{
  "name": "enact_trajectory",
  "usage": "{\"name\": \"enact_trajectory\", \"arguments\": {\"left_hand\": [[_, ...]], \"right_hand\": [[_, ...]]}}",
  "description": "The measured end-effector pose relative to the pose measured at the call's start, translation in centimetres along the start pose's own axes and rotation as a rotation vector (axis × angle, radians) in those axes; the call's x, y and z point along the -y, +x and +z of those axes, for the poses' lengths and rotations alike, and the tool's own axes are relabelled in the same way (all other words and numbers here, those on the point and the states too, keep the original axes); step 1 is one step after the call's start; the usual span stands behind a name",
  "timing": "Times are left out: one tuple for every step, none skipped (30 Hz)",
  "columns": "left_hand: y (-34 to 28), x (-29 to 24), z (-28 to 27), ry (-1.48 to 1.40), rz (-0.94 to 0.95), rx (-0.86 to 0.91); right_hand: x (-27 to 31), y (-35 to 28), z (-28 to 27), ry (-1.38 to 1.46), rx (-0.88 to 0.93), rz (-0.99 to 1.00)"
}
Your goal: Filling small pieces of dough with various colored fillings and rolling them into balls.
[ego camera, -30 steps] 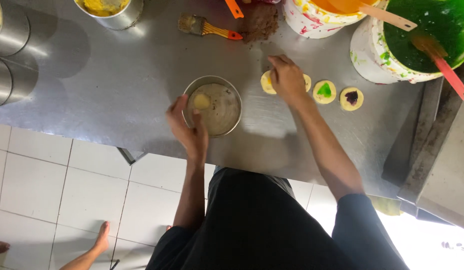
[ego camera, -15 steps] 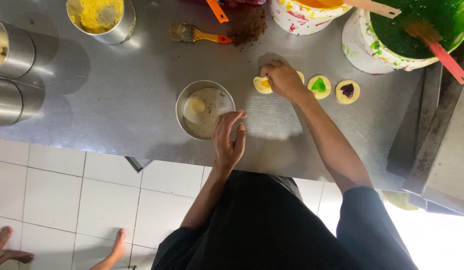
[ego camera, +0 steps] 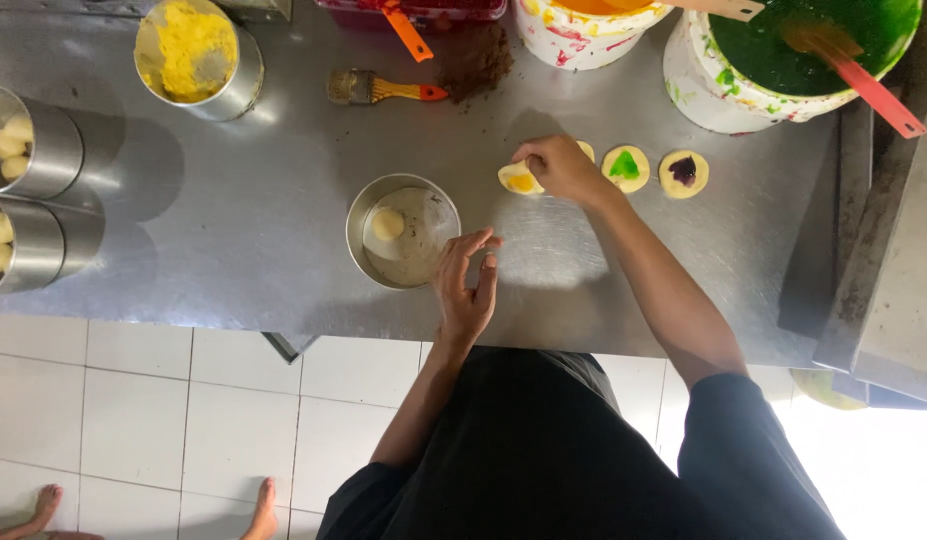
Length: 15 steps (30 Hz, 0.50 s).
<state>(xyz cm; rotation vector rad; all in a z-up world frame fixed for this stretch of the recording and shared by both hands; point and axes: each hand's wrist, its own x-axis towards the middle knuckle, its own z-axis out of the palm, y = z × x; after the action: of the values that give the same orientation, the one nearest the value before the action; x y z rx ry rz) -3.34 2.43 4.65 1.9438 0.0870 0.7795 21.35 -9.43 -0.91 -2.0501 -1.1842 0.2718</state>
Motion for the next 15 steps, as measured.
{"name": "enact_trajectory", "arguments": {"left_hand": [[-0.1, -0.1, 0.1, 0.000, 0.000, 0.003], [-0.1, -0.1, 0.2, -0.002, -0.027, 0.005], [-0.3, -0.1, 0.3, -0.003, -0.054, 0.005], [-0.2, -0.2, 0.3, -0.003, -0.055, 0.006], [-0.1, -0.4, 0.3, -0.018, -0.069, 0.046], [-0.1, -0.6, 0.3, -0.033, -0.084, 0.086], [-0.2, -0.2, 0.7, -0.035, -0.086, 0.090], [-0.4, 0.2, 1.1, -0.052, -0.080, 0.122], [-0.5, 0.5, 1.5, -0.071, -0.075, 0.157], [-0.6, 0.3, 1.8, -0.075, -0.078, 0.163], [-0.7, 0.2, 2.2, -0.050, -0.187, 0.215], [-0.7, 0.1, 2.6, -0.025, -0.296, 0.267], [-0.9, 0.3, 3.0, -0.028, -0.299, 0.277], [-1.0, 0.6, 3.5, 0.019, -0.350, 0.339], [-1.2, 0.9, 3.9, 0.067, -0.399, 0.402]], "right_hand": [[0.1, -0.7, 0.1, 0.001, -0.001, 0.002], [0.1, -1.4, 0.2, 0.087, 0.032, 0.188], [0.2, -2.1, 0.3, 0.173, 0.070, 0.372], [-0.1, -3.4, 0.8, 0.174, 0.070, 0.373], [-0.5, -4.9, 1.4, 0.398, 0.013, 0.403], [-0.9, -6.3, 1.9, 0.621, -0.047, 0.430], [-0.3, -7.9, 2.3, 0.622, -0.049, 0.435], [0.3, -9.4, 2.7, 0.820, -0.126, 0.570], [0.9, -11.1, 3.1, 1.017, -0.209, 0.707], [1.1, -12.3, 3.6, 1.017, -0.214, 0.713], [1.4, -13.5, 4.1, 1.102, -0.263, 0.782], [1.6, -14.8, 4.6, 1.186, -0.314, 0.851], [1.7, -15.8, 4.8, 1.188, -0.322, 0.859], [1.7, -16.8, 5.1, 1.085, -0.317, 0.762], [1.8, -17.8, 5.4, 0.981, -0.310, 0.667]]}}
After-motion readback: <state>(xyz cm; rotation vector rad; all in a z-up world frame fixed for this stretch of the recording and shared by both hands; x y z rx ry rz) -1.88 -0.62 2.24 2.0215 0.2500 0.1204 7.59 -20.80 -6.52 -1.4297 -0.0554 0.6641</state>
